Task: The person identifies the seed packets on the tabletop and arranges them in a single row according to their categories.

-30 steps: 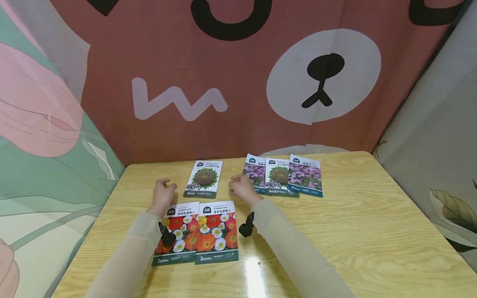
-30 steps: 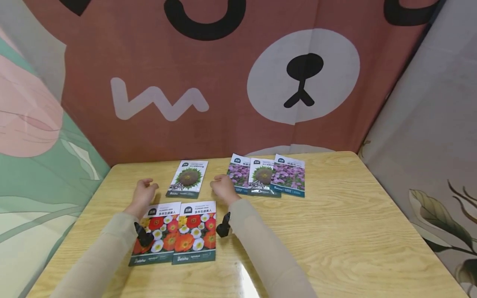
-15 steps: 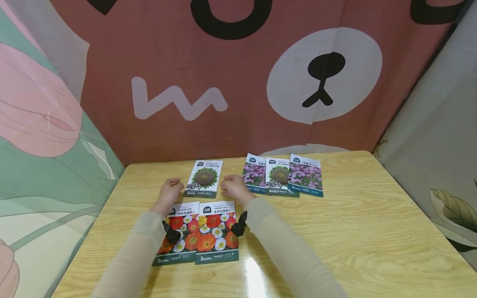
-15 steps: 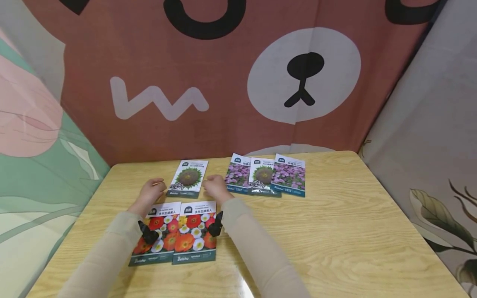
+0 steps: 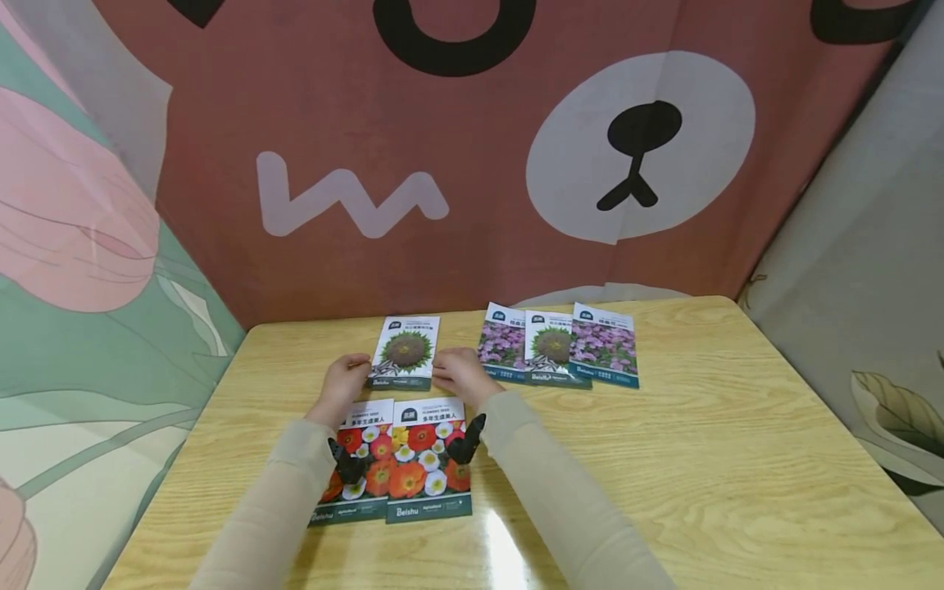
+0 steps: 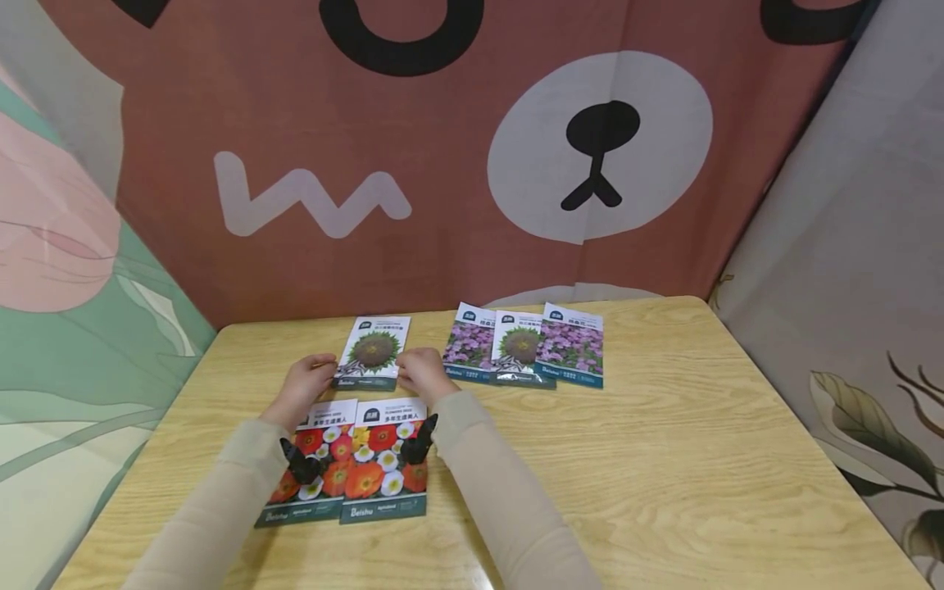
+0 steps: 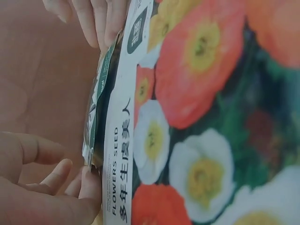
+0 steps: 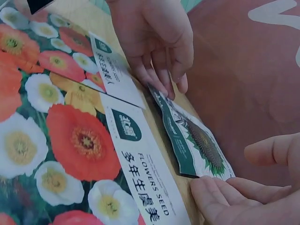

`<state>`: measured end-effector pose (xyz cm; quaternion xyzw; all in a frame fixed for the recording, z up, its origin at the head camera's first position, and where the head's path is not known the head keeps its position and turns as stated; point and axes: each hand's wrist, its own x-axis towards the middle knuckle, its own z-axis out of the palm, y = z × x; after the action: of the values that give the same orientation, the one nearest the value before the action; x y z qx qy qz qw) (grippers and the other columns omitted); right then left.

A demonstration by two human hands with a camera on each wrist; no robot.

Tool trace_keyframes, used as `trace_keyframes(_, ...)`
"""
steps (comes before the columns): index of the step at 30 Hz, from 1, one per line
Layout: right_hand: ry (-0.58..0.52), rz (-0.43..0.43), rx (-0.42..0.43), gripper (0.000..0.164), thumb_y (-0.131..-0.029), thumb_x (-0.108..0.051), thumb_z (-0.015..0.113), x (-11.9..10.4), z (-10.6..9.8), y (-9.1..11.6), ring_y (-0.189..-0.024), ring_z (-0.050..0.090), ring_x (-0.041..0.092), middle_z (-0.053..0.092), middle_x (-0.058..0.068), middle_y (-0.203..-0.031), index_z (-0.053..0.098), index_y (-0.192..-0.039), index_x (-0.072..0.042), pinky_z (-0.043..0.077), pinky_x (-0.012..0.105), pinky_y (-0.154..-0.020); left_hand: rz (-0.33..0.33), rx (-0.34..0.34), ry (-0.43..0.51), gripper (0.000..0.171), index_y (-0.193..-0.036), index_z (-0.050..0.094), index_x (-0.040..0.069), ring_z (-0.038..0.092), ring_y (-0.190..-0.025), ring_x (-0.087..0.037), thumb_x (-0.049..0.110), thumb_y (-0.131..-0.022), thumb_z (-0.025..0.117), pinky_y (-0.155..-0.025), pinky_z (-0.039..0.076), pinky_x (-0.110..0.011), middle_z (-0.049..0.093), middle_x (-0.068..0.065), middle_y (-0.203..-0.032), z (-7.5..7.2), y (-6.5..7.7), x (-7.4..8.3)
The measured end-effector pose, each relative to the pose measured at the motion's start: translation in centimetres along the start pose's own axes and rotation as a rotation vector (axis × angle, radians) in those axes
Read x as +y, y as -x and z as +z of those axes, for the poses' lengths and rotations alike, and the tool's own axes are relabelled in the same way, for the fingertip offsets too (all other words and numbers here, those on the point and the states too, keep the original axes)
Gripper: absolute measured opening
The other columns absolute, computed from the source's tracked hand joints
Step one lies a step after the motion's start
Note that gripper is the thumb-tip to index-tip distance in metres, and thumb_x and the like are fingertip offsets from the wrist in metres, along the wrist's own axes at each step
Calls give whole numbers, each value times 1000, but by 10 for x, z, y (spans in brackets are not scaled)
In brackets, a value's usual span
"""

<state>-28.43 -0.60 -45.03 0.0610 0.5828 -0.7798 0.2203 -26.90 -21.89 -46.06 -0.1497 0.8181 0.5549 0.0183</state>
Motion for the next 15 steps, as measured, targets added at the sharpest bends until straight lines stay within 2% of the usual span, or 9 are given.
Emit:
trace_keyframes(1,-7,5,5,42,-99,-1,50,0,0,0,-131,50,34,43,26,-143,42,-139,9,45,45,-109,0,-1,-1,42,-141,47,-10,51,-121,-34,8,-102,45,-99,44,-41,50,-29,-139,1,1,0)
trace_keyframes(2,-15,11,7,43,-99,-1,51,1,-1,0,-135,47,36,40,27,-148,41,-140,9,45,44,-109,1,-3,8,42,-141,47,-10,51,-122,-34,6,-102,46,-98,45,-40,50,-29,-140,1,1,1)
trace_keyframes(4,-33,19,8,35,-99,0,51,1,-2,0,-138,44,38,36,29,-151,44,-133,8,46,44,-108,-5,0,26,43,-142,45,-10,52,-125,-34,2,-101,47,-96,47,-35,51,-29,-142,1,1,0)
trace_keyframes(8,-54,32,11,9,-98,0,52,2,-3,-2,-138,44,38,39,29,-148,45,-104,-1,48,43,-105,-9,11,96,46,-144,43,-11,52,-130,-34,-3,-99,49,-86,48,-24,52,-30,-143,0,-1,-2)
trace_keyframes(10,-55,32,12,4,-98,0,53,3,-3,-2,-137,46,39,42,29,-147,50,-100,-2,49,42,-105,-17,14,121,46,-144,43,-10,53,-128,-33,-4,-99,49,-80,47,-19,52,-30,-143,-1,-2,-4)
trace_keyframes(12,-54,34,10,7,-97,-1,53,3,-3,-2,-136,46,38,43,28,-145,49,-93,-3,49,42,-105,-21,16,134,45,-144,44,-10,54,-125,-30,-4,-99,49,-75,47,-16,52,-29,-143,-2,-3,-4)
trace_keyframes(15,-51,32,11,8,-98,-2,54,3,-2,-2,-133,47,37,44,26,-142,47,-93,-4,48,43,-106,-35,10,147,44,-143,46,-8,55,-119,-24,-5,-99,49,-73,46,-16,54,-26,-143,-2,-4,-4)
